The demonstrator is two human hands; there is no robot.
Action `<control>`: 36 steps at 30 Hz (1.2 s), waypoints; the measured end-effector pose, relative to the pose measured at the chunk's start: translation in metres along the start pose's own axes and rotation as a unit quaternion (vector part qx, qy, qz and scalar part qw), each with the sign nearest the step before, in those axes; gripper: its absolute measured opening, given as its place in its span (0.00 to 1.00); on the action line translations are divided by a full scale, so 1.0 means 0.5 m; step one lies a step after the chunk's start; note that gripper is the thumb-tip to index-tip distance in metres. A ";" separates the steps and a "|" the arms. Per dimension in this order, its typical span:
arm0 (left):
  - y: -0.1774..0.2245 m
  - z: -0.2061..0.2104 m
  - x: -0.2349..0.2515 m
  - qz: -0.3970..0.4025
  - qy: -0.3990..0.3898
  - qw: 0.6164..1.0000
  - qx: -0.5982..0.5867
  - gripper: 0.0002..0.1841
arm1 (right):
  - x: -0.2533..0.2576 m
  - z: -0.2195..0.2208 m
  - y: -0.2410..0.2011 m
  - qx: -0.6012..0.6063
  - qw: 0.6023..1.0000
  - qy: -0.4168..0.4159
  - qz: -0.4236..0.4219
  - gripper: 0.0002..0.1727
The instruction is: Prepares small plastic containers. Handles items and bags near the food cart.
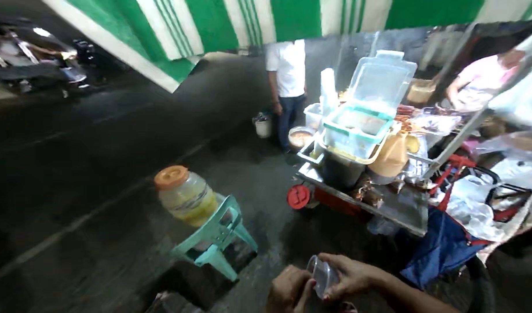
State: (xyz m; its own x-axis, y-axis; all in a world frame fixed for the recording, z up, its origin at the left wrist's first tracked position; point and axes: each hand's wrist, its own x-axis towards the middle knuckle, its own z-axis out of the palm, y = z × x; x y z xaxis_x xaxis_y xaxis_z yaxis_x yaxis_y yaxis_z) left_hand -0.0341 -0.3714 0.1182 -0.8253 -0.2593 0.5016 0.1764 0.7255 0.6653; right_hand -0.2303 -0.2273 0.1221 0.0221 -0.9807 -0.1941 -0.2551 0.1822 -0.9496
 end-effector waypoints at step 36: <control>-0.101 0.156 0.413 0.130 -0.267 0.945 -0.139 0.10 | -0.103 -0.218 0.004 0.095 0.933 0.338 0.084 0.23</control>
State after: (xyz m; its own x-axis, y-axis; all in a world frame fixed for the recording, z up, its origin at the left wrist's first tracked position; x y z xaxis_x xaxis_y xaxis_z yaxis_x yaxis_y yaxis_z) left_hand -0.2555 -0.4120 0.1450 -0.8748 0.3171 0.3662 0.4826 0.5054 0.7153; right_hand -0.3371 -0.1840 0.1569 -0.6335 -0.7462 -0.2046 -0.0234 0.2828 -0.9589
